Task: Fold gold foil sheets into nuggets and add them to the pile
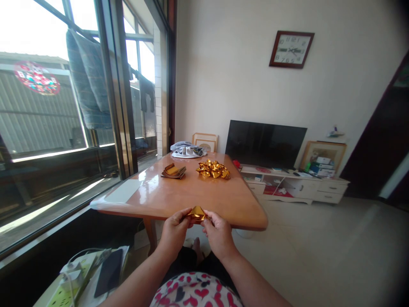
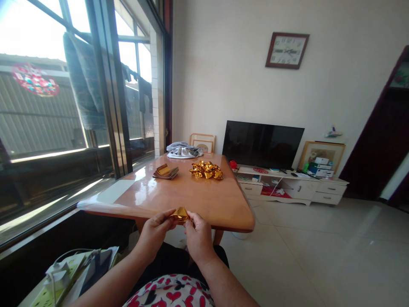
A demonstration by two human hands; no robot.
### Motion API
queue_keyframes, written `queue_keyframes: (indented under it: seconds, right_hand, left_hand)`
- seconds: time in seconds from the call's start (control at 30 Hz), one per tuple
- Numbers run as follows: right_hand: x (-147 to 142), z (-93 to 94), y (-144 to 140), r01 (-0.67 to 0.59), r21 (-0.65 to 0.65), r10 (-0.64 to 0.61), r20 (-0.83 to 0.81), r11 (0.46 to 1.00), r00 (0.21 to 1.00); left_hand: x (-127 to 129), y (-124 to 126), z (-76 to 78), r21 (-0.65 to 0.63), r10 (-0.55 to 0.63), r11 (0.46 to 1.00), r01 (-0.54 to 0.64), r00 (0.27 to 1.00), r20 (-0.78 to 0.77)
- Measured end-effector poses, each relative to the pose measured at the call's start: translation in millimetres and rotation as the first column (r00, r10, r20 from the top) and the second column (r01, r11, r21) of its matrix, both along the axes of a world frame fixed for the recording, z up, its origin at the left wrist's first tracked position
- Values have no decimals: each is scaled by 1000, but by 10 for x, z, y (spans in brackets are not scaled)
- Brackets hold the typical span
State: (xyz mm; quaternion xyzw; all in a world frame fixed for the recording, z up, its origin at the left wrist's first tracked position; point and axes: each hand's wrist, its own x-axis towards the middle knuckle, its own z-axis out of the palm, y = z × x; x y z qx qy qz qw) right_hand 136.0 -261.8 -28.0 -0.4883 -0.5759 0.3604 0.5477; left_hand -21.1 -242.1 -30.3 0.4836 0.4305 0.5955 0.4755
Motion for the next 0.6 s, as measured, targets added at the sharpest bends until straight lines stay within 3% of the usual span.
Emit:
queue_keyframes:
  seconds: [0.6]
  right_hand:
    - [31,-36,36,19,23,-21,95,1000,995]
  left_hand:
    - [-18,42,-81,16,-24,1000,25,998,-53]
